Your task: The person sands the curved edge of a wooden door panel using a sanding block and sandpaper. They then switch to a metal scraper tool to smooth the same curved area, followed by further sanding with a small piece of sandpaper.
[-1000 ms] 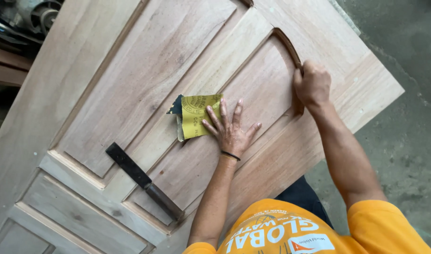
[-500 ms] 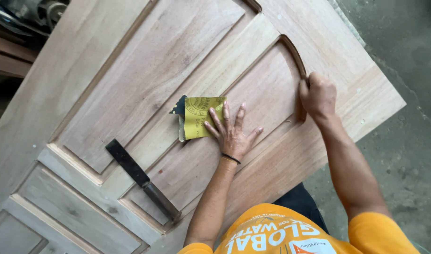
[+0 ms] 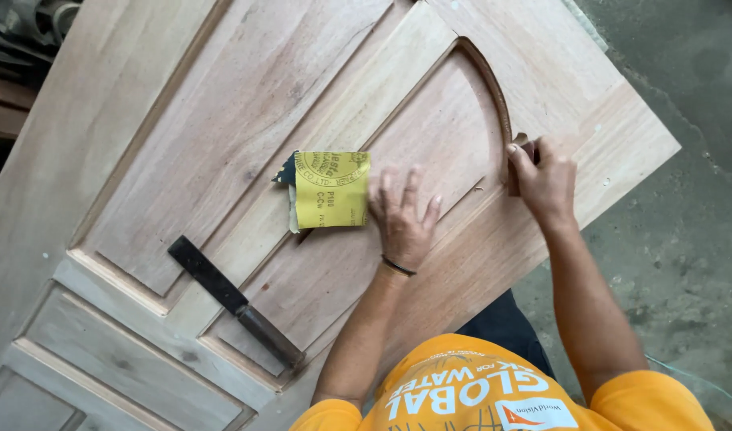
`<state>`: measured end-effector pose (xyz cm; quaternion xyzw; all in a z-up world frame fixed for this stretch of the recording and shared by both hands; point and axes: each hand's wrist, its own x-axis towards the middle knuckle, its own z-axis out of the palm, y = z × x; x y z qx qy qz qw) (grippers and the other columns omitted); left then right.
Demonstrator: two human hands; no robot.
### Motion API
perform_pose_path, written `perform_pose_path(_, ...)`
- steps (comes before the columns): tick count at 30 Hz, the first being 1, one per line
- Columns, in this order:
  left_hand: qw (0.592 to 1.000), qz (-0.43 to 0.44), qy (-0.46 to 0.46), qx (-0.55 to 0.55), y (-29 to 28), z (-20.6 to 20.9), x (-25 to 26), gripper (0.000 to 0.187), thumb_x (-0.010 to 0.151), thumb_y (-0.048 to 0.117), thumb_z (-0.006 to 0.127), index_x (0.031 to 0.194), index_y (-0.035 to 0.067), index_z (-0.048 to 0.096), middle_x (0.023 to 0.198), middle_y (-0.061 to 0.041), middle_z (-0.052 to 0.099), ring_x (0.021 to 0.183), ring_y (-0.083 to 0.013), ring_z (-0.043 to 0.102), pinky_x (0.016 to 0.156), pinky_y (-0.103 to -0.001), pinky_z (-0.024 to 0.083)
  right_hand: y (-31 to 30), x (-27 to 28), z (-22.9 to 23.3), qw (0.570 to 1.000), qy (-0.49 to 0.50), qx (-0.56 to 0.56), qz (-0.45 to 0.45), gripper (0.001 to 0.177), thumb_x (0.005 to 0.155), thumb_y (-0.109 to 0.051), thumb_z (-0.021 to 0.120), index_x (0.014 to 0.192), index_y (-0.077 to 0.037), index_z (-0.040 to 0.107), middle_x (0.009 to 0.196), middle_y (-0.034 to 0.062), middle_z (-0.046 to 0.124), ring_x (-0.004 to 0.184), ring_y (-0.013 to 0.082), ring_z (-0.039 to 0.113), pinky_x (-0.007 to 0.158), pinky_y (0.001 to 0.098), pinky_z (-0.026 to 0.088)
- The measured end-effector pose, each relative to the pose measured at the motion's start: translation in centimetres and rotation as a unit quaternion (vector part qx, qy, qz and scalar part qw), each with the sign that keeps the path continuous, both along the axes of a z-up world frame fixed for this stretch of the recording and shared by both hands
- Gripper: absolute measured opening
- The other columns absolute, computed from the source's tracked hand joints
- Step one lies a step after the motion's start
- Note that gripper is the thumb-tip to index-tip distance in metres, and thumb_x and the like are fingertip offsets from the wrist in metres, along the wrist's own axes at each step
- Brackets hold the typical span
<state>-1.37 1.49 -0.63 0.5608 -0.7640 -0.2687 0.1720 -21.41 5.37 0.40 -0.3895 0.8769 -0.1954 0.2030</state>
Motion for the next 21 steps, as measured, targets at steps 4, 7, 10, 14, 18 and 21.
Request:
perform_pose_path(4, 0.943, -0.001, 0.274, 0.190, 0.8, 2.5, -4.1, 0.036, 0.080, 0.034, 0.055, 0.111, 0.016, 0.054, 0.091, -0.008, 0.056, 0.087, -0.0278, 0.058, 0.070, -0.032, 0.050, 0.4, 4.4, 1.5, 0.985, -0.012, -0.156, 0.078, 0.006, 0.084, -0.008, 0.060, 0.081, -0.003, 0.057, 0.069, 0.0177, 0.055, 0.068, 0.0366, 0.056, 0.057, 0.0384, 0.043)
perform_pose_path(7, 0.895, 0.077, 0.245, 0.364, 0.8, -0.5, -6.1, 0.042, 0.071, 0.045, 0.060, 0.102, 0.017, 0.058, 0.080, -0.010, 0.062, 0.079, -0.0260, 0.061, 0.066, -0.035, 0.050, 2.3, 5.6, 0.9, 0.974, -0.013, -0.157, 0.164, 0.016, 0.074, -0.005, 0.057, 0.089, -0.002, 0.053, 0.079, 0.0145, 0.050, 0.073, 0.0337, 0.053, 0.063, 0.0394, 0.043)
perform_pose_path(10, 0.882, 0.124, 0.275, 0.363, 1.6, -4.7, -7.1, 0.020, 0.074, 0.032, 0.062, 0.088, 0.017, 0.063, 0.074, -0.004, 0.064, 0.074, -0.0172, 0.062, 0.062, -0.030, 0.050, 4.1, 3.3, 3.1, 0.955, -0.173, -0.139, 0.196, 0.038, 0.073, -0.013, 0.062, 0.109, -0.007, 0.052, 0.090, 0.0102, 0.049, 0.075, 0.0219, 0.055, 0.066, 0.0353, 0.044)
perform_pose_path(14, 0.934, 0.072, 0.201, 0.286, 1.4, -3.1, -8.5, 0.021, 0.078, 0.031, 0.050, 0.087, 0.013, 0.055, 0.076, -0.012, 0.061, 0.079, -0.0292, 0.060, 0.067, -0.041, 0.048, 5.8, -1.5, 3.7, 0.978, -0.109, -0.151, 0.093, 0.026, 0.079, -0.004, 0.059, 0.105, 0.000, 0.056, 0.087, 0.0158, 0.057, 0.078, 0.0261, 0.056, 0.063, 0.0310, 0.043)
perform_pose_path(18, 0.940, 0.080, 0.155, 0.293, 1.8, -2.8, -9.8, 0.024, 0.078, 0.031, 0.045, 0.090, 0.012, 0.053, 0.079, -0.016, 0.061, 0.083, -0.0348, 0.057, 0.072, -0.048, 0.044, 6.9, -5.3, 1.6, 0.980, -0.038, -0.188, 0.060, 0.020, 0.079, 0.004, 0.056, 0.098, 0.002, 0.060, 0.081, 0.0156, 0.057, 0.077, 0.0253, 0.055, 0.060, 0.0291, 0.043)
perform_pose_path(21, 0.944, 0.066, 0.129, 0.295, 2.0, -2.5, -10.8, 0.023, 0.076, 0.040, 0.048, 0.088, 0.021, 0.055, 0.068, -0.002, 0.063, 0.078, -0.0256, 0.062, 0.070, -0.040, 0.049, 6.5, -6.2, 1.3, 0.975, -0.052, -0.198, 0.085, 0.021, 0.077, 0.004, 0.055, 0.097, 0.002, 0.059, 0.081, 0.0165, 0.055, 0.077, 0.0275, 0.055, 0.061, 0.0294, 0.044)
